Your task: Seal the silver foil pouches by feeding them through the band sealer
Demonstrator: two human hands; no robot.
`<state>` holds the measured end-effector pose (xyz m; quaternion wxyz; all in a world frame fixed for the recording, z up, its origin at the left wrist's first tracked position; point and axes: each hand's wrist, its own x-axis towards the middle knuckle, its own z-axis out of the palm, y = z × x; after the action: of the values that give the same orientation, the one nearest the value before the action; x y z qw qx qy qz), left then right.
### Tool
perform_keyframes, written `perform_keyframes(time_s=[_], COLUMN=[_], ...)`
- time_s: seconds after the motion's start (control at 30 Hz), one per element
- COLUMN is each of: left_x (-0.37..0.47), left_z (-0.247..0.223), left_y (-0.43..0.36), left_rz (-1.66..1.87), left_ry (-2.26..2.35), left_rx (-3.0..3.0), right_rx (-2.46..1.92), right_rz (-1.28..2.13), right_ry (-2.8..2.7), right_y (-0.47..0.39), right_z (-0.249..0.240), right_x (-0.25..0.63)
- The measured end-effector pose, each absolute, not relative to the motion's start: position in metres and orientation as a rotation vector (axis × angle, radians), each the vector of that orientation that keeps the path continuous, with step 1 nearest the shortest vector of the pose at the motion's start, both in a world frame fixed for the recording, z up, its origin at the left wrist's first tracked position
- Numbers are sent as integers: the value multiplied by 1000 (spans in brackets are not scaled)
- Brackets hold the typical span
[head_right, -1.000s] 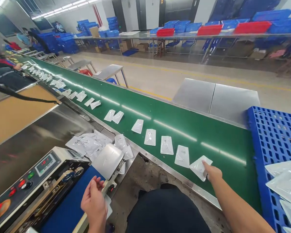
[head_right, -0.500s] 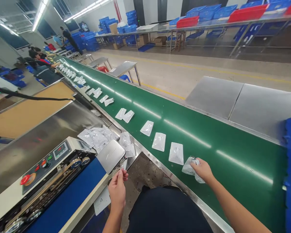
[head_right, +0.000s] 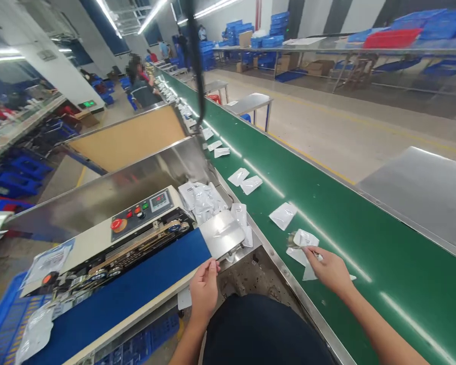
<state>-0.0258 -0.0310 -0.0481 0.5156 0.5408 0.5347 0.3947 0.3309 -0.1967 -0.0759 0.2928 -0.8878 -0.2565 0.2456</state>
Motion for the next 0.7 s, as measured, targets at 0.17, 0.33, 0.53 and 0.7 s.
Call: perform_keyframes(time_s=[0.17,0.33,0.53,0.7], left_x=[-17,-24,-38,-47], left_z=[-34,-28,-56,-63], left_y=[-4,32,78,100], left_rz=[1012,1046,935,983], left_ry=[1127,1108,1439,1573], left_rx=[1580,1543,1001,956], right_rx=[-1938,-1659,-1999,-1999], right_rz=[596,750,1224,1393], right_ry=[-1148,-1316,-958,-920], right_y=[-98,-12,60,104], right_z=[9,22,-11,-13], right_x=[236,167,162,144])
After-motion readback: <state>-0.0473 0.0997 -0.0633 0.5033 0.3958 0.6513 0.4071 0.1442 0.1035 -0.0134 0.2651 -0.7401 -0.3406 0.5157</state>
